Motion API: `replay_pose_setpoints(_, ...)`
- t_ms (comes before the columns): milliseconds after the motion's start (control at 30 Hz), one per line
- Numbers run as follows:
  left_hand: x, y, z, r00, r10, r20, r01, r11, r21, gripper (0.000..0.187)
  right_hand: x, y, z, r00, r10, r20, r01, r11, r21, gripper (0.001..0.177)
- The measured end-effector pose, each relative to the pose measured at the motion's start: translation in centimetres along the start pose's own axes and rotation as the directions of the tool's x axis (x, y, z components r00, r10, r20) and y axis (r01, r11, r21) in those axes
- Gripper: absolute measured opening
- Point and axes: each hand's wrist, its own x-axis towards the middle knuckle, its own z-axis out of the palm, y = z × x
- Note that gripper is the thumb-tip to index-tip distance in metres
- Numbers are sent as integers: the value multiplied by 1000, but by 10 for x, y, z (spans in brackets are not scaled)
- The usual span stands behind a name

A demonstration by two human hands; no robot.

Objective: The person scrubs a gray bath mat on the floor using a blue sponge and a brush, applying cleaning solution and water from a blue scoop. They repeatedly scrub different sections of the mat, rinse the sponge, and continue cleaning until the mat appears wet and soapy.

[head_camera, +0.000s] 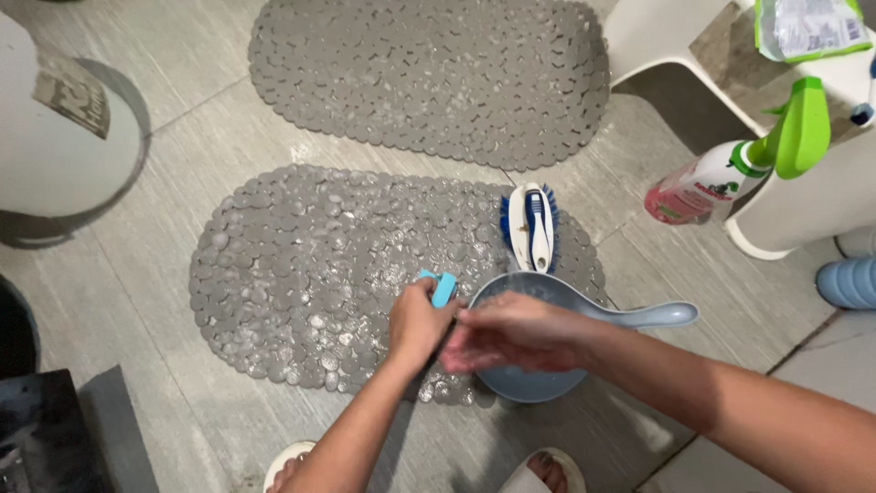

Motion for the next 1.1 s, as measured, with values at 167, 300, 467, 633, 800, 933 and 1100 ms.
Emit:
replay_pose_setpoints(167, 20, 6, 13, 998, -17, 55, 28, 976, -218, 40, -25, -48, 41, 976, -217, -1, 108, 491, -865, 35)
replay_pose_setpoints(300, 47, 15, 10, 978, 179, -110, -162, 976, 148, 43, -46, -56, 29, 839, -520, -161, -187, 2, -982, 42)
replay_pose_setpoints(467, 5, -9, 5, 963, 270, -23, -230, 859, 457, 44, -48, -43, -3, 753, -637, -163, -315, -132, -940, 53)
replay_pose_setpoints(633, 10, -23, 3, 987, 158, -2, -140, 882, 449, 42, -43, -34, -12, 702, -709, -63, -280, -193, -941, 42)
replay_pose_setpoints(800, 98, 16, 4, 939, 311, -148, -208, 855, 476, 37, -48, -32, -9, 677, -736, -5, -211, -188, -959, 44)
replay_pose_setpoints(933, 52, -3, 7, 908, 414, -67, -324, 795, 513, 30, -50, -33, -10, 676, -737, 23, -185, -200, -962, 45)
replay_pose_setpoints(1100, 10, -37, 10, 948, 313, 52, -292, 797, 529, 37, -47, -28, -13, 673, -739, 25, -193, -208, -959, 45)
